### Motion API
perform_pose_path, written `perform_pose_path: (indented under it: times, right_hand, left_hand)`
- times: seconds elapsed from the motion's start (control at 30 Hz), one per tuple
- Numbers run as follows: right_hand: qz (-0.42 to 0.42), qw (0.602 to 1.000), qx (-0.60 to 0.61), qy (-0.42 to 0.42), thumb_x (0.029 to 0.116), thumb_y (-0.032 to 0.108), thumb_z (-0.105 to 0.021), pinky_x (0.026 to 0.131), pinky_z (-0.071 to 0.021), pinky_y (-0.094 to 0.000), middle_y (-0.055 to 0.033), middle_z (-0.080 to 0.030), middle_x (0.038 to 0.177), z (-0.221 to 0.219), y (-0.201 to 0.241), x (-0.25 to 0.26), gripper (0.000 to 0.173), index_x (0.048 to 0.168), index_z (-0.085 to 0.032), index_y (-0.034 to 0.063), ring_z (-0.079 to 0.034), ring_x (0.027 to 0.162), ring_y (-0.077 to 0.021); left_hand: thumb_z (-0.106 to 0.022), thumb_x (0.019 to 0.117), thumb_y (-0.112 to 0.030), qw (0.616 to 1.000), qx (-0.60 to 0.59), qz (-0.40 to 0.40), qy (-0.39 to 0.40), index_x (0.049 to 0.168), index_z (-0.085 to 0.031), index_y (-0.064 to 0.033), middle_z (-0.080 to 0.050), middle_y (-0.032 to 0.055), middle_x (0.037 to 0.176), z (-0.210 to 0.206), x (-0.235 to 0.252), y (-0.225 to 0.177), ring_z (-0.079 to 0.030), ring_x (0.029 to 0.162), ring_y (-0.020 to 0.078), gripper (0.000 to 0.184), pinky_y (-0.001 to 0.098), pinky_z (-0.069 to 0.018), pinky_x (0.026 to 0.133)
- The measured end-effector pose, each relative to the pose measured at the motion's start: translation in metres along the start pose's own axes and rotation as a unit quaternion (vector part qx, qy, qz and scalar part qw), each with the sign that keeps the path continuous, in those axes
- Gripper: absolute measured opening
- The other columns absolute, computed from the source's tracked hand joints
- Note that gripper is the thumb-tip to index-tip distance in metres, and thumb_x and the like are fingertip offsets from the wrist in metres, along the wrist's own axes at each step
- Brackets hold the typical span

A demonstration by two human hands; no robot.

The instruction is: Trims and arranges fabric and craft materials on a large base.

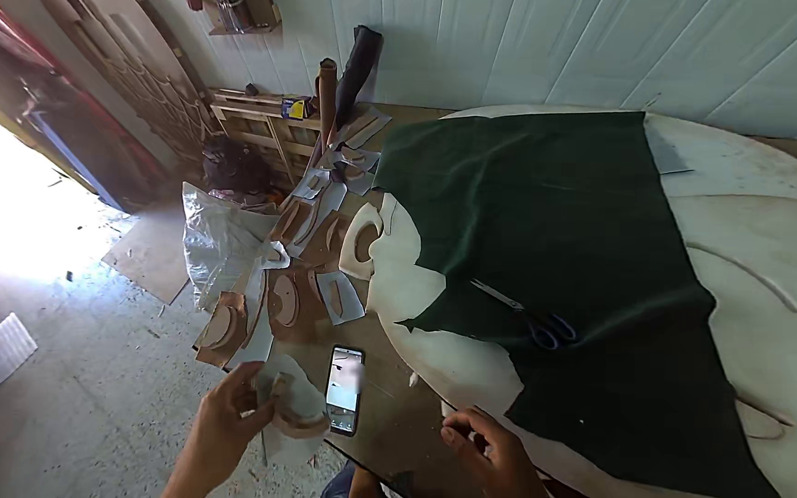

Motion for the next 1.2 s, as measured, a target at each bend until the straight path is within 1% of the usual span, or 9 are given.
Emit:
perform_pose_path:
  times: [0.17,0.27,0.4,0.53,0.63,0.7,0.87,1.0,1.2]
  right_hand:
    - [-0.034,0.998,-0.024,0.044,0.0976,0.034,-0.070,0.077,-0.0608,-0.0343,-0.0040,-0.071,0.103,-0.056,0.023,0.009,0.024,0.106,-0.075,0.0119,-0.069,0.090,-0.0130]
    - [-0.034,0.998,-0.028,0.043,0.0970,0.027,-0.071,0.078,-0.0596,-0.0334,-0.0078,-0.072,0.103,-0.078,0.048,0.014,0.022,0.105,-0.076,0.0073,-0.069,0.090,-0.0146]
    - [-0.026,1.000,-0.014,0.007,0.0958,0.023,-0.072,0.072,-0.0584,-0.0300,-0.0077,-0.071,0.100,-0.093,0.051,0.015,0.019,0.103,-0.076,0.0060,-0.068,0.086,-0.0128]
    - [-0.042,0.998,-0.025,-0.030,0.0951,0.022,-0.073,0.070,-0.0584,-0.0286,-0.0066,-0.071,0.101,-0.086,0.052,0.013,0.018,0.104,-0.076,0.0070,-0.068,0.086,-0.0117]
    - [-0.038,0.997,-0.041,-0.051,0.0952,0.024,-0.072,0.068,-0.0585,-0.0279,-0.0046,-0.072,0.101,-0.085,0.047,0.009,0.017,0.103,-0.076,0.0092,-0.068,0.085,-0.0103]
    - [-0.039,0.997,-0.047,-0.044,0.0954,0.025,-0.073,0.068,-0.0584,-0.0276,-0.0041,-0.071,0.101,-0.088,0.049,0.007,0.017,0.103,-0.076,0.0100,-0.068,0.084,-0.0100]
    - [-0.038,0.997,-0.063,-0.030,0.0955,0.028,-0.073,0.066,-0.0583,-0.0269,-0.0029,-0.072,0.101,-0.096,0.055,0.002,0.018,0.103,-0.077,0.0120,-0.067,0.082,-0.0090]
    - [-0.038,0.998,-0.034,-0.030,0.0958,0.026,-0.072,0.066,-0.0571,-0.0273,-0.0039,-0.071,0.102,-0.105,0.050,-0.001,0.018,0.105,-0.076,0.0104,-0.067,0.083,-0.0097]
    - [-0.038,0.998,-0.030,-0.039,0.0961,0.027,-0.072,0.066,-0.0567,-0.0263,-0.0026,-0.070,0.102,-0.106,0.048,-0.007,0.018,0.105,-0.076,0.0118,-0.066,0.084,-0.0090]
  left_hand:
    - [-0.082,0.0820,-0.017,0.996,0.001,0.094,0.002,0.128,-0.062,-0.0068,-0.075,0.0061,0.094,0.024,0.089,0.116,-0.074,0.081,0.0191,0.051,0.0411,-0.0641,0.076]
    - [-0.082,0.0842,-0.021,0.992,0.020,0.124,0.007,0.128,-0.063,-0.0089,-0.076,0.0051,0.095,0.030,0.118,0.147,-0.074,0.082,0.0179,0.049,0.0423,-0.0631,0.078]
    - [-0.079,0.0870,-0.028,0.979,0.171,0.109,-0.021,0.132,-0.062,-0.0170,-0.076,0.0017,0.104,0.040,0.120,0.141,-0.074,0.087,0.0191,0.049,0.0499,-0.0617,0.083]
    - [-0.073,0.0901,-0.026,0.960,0.266,-0.054,-0.065,0.126,-0.070,-0.0154,-0.070,0.0082,0.125,0.046,0.105,0.127,-0.068,0.112,0.0277,0.038,0.0553,-0.0568,0.093]
    - [-0.079,0.0841,-0.034,0.935,0.309,-0.174,0.026,0.122,-0.075,-0.0272,-0.056,0.0090,0.149,0.031,0.098,0.133,-0.040,0.147,0.0354,0.038,0.0603,-0.0369,0.117]
    - [-0.078,0.0843,-0.033,0.908,0.353,-0.208,0.086,0.123,-0.074,-0.0337,-0.047,0.0078,0.158,0.019,0.098,0.146,-0.024,0.155,0.0358,0.039,0.0619,-0.0216,0.124]
    - [-0.068,0.0900,-0.028,0.872,0.395,-0.259,0.125,0.107,-0.077,-0.0285,-0.055,0.0063,0.149,0.010,0.105,0.152,-0.027,0.154,0.0325,0.020,0.0608,-0.0181,0.125]
    - [-0.073,0.0845,-0.034,0.854,0.418,-0.259,0.172,0.115,-0.075,-0.0284,-0.053,0.0057,0.152,0.010,0.107,0.158,-0.022,0.156,0.0322,0.031,0.0629,-0.0135,0.125]
    - [-0.066,0.0901,-0.023,0.839,0.419,-0.315,0.147,0.102,-0.078,-0.0265,-0.067,0.0042,0.131,0.013,0.107,0.157,-0.033,0.151,0.0311,0.017,0.0605,-0.0187,0.125]
Point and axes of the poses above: each hand's wrist, its own x-axis towards the middle knuckle, its own z-axis out of the back of the hand, y = z × x, the point moved 3 cm from there along x, towards the middle knuckle
